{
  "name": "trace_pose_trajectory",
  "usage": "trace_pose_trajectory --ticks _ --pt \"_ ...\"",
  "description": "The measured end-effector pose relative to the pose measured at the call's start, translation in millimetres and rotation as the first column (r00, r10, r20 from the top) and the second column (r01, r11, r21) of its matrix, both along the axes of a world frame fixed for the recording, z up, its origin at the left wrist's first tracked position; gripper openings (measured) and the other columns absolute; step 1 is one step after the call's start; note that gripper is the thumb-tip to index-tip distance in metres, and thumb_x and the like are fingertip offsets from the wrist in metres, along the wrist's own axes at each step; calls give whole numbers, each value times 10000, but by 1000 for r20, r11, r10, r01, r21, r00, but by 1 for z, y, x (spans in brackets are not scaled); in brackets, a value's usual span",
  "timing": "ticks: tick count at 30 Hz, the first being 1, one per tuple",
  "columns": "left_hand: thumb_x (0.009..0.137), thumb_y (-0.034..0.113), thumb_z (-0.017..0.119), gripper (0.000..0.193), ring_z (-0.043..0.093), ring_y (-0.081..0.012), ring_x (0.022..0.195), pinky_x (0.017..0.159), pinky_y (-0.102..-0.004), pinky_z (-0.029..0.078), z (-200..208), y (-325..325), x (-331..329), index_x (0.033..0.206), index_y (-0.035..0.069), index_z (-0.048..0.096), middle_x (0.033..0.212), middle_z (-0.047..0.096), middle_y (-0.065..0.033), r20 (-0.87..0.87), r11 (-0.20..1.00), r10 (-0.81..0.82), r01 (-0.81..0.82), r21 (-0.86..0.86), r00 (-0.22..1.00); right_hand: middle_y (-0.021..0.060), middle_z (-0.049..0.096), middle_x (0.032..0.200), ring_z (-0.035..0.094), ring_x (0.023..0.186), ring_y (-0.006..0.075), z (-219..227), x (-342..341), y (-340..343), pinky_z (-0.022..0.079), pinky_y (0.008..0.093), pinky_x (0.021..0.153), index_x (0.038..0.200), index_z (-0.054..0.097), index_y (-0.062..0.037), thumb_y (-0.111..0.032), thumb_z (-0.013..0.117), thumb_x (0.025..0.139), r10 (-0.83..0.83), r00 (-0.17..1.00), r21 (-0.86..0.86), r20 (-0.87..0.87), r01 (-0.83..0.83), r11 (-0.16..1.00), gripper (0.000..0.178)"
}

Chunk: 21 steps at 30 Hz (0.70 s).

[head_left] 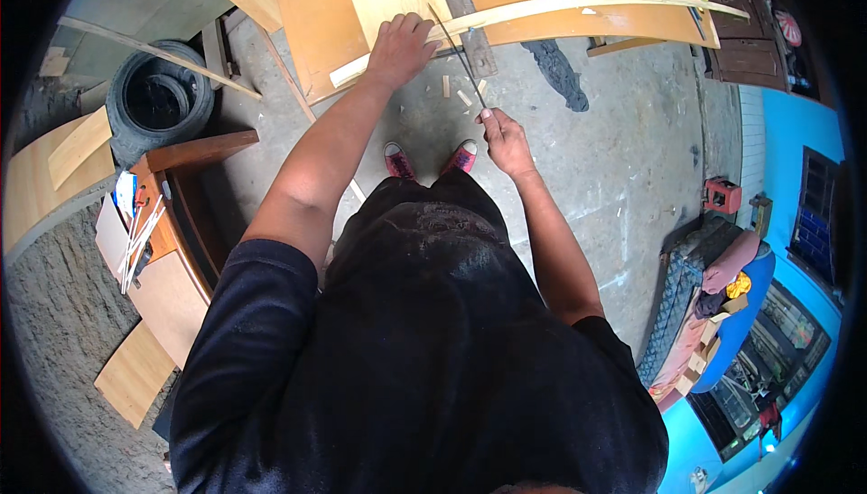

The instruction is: Measure, mark, and prepare wooden slats for a frame by sanding and cutting.

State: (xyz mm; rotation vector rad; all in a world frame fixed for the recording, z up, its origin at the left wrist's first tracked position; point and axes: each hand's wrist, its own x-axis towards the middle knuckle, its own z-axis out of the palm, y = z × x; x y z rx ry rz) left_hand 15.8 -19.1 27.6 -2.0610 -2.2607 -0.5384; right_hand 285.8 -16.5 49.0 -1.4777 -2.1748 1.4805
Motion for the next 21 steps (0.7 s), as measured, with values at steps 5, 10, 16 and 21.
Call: trace_pose_trajectory --ticks 5,10,16,21 --pt "914 292 615 359 539 -282 1059 898 -399 427 4 1 -4 1193 66 599 1095 565 -103 75 998 -58 57 16 996 238 671 856 654 885 424 3 2 13 502 454 802 989 644 1 -394 445 1017 62 998 -14 -21 -62 998 443" --pt "927 298 590 342 540 -272 1064 920 -391 426 6 4 3 1173 60 608 1115 568 -89 43 999 -37 36 11 998 243 682 907 644 932 442 11 7 19 501 469 816 954 620 11 -356 463 1019 98 994 -2 -40 -98 995 403" --pt "922 273 601 346 551 -287 1060 931 -393 442 11 14 18 1183 46 602 1120 576 -105 10 1000 -2 2 6 1000 232 687 893 645 908 451 21 16 40 507 474 800 934 607 17 -351 462 1021 152 988 15 -13 -152 988 404" --pt "927 288 593 357 551 -275 1049 916 -392 443 15 21 20 1199 56 593 1121 570 -93 3 999 14 -14 -33 1000 188 584 669 617 656 348 11 21 48 485 417 648 950 639 -21 -381 449 1030 162 984 112 -69 -154 982 416"
